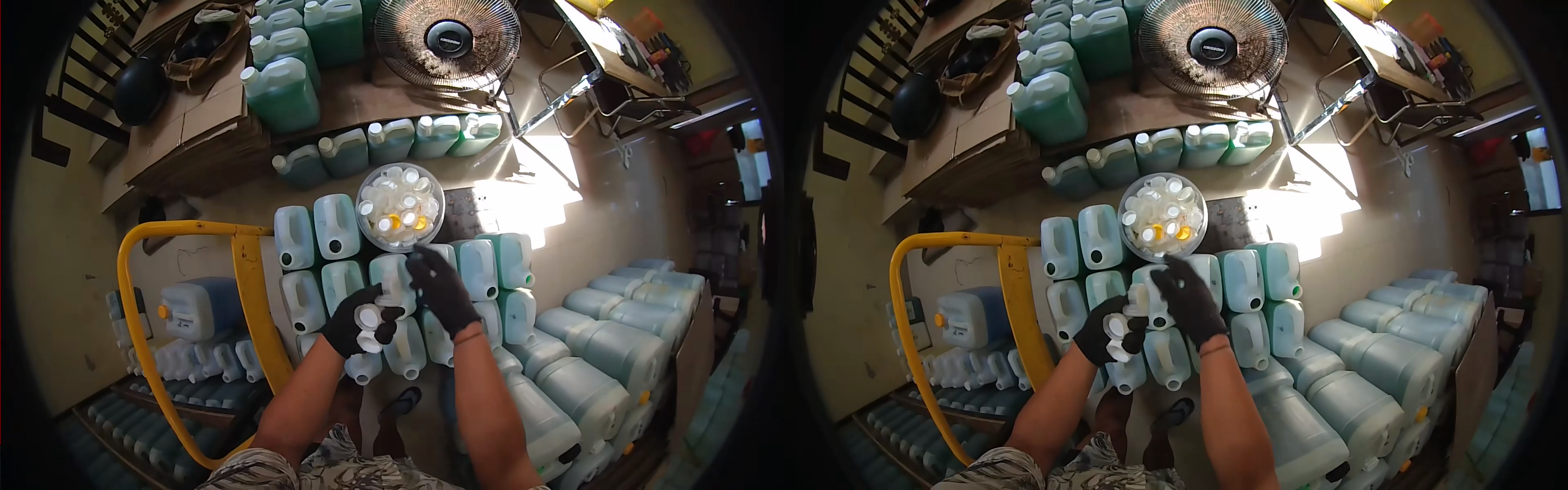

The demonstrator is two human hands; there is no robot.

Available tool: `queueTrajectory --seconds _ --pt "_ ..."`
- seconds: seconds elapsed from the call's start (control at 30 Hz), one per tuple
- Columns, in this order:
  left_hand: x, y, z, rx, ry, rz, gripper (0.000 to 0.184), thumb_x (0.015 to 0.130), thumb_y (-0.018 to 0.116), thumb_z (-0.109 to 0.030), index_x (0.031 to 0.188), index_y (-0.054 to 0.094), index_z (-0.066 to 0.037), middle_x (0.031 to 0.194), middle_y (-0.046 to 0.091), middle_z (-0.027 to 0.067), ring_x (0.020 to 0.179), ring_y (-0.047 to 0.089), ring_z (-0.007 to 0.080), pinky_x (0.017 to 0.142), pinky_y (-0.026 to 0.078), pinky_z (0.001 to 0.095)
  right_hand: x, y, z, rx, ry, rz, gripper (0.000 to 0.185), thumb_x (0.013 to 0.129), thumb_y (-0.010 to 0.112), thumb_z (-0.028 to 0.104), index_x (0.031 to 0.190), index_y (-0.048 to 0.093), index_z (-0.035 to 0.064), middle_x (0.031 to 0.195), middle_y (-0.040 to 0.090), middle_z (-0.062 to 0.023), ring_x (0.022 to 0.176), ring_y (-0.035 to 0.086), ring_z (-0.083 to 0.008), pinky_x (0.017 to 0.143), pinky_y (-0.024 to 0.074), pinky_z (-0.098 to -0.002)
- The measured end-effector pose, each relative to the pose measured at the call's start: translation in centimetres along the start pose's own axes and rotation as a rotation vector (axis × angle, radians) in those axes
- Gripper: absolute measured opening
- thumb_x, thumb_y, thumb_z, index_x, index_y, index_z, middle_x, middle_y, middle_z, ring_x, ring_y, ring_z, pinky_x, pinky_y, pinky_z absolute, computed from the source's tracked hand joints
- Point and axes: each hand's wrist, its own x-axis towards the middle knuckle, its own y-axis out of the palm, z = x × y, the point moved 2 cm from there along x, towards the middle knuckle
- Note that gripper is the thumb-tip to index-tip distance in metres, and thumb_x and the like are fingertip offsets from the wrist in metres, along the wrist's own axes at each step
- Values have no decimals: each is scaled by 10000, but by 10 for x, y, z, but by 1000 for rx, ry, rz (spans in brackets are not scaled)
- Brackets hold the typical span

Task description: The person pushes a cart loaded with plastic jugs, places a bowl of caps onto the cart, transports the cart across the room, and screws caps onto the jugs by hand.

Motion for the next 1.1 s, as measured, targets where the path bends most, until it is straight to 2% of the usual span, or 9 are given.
queueTrajectory --seconds 0.03,0.13,0.2,0.33,0.57,0.63,0.77,0.87,1.1 --pt "-1 -2 8 68 -26 -32 310 1031 520 -406 1160 578 -130 866 620 68 626 598 225 513 470 334 -18 3 0 86 92 198 510 947 707 280 1360 577 10 1108 696 -120 901 693 -162 738 560 -304" --pt "2 -31 53 309 -50 -114 334 1020 558 -415 1160 586 -113 885 640 78 652 628 227 532 499 339 -67 2 -65 -67 -116 101 494 950 707 255 1356 570 8 1076 689 -109 898 684 -154 744 552 -298" --pt "8 -49 86 690 -15 -207 348 1006 601 -413 1149 598 -96 897 658 89 676 657 224 556 531 342 -98 -17 -89 -6 -14 77 489 942 716 245 1345 575 7 1061 687 -102 905 682 -155 749 554 -301" --pt "8 -38 142 341 -337 -289 325 991 644 -373 1137 616 -84 882 669 93 679 671 212 581 555 332 -149 -46 -150 172 133 -39 470 920 741 214 1313 589 4 1031 677 -83 910 679 -156 752 557 -305" --pt "40 -57 200 188 -448 -299 296 984 649 -326 1149 612 -83 862 657 103 649 646 225 565 541 335 -183 -104 -207 571 182 -645 448 871 762 160 1259 608 -3 1071 668 -112 985 675 -233 836 563 -360" --pt "39 -56 206 142 -494 -301 291 985 646 -315 1155 608 -82 872 655 108 657 643 227 566 537 336 -172 -140 -239 -500 65 -919 442 843 743 122 1253 616 19 1143 646 -165 1053 651 -331 920 540 -432" --pt "29 -59 214 97 -398 -381 304 990 618 -303 1157 585 -51 925 646 126 702 640 234 585 530 343 -145 -164 -314 -727 17 -903 455 815 761 135 1242 631 47 1138 626 -193 1086 629 -379 965 511 -459" --pt "22 -60 213 -169 -490 7 353 996 595 -311 1175 569 -8 997 638 140 758 639 236 615 526 341 -132 -162 -327 -768 -145 -782 471 802 724 95 1263 629 78 1215 602 -186 1144 593 -406 967 506 -492" --pt "15 -56 205 -29 -446 -132 361 996 576 -320 1128 548 15 1011 603 148 765 622 234 623 522 335 -132 -172 -322 -800 -188 -647 445 816 727 123 1247 627 76 1211 600 -189 1142 593 -409 948 511 -504"
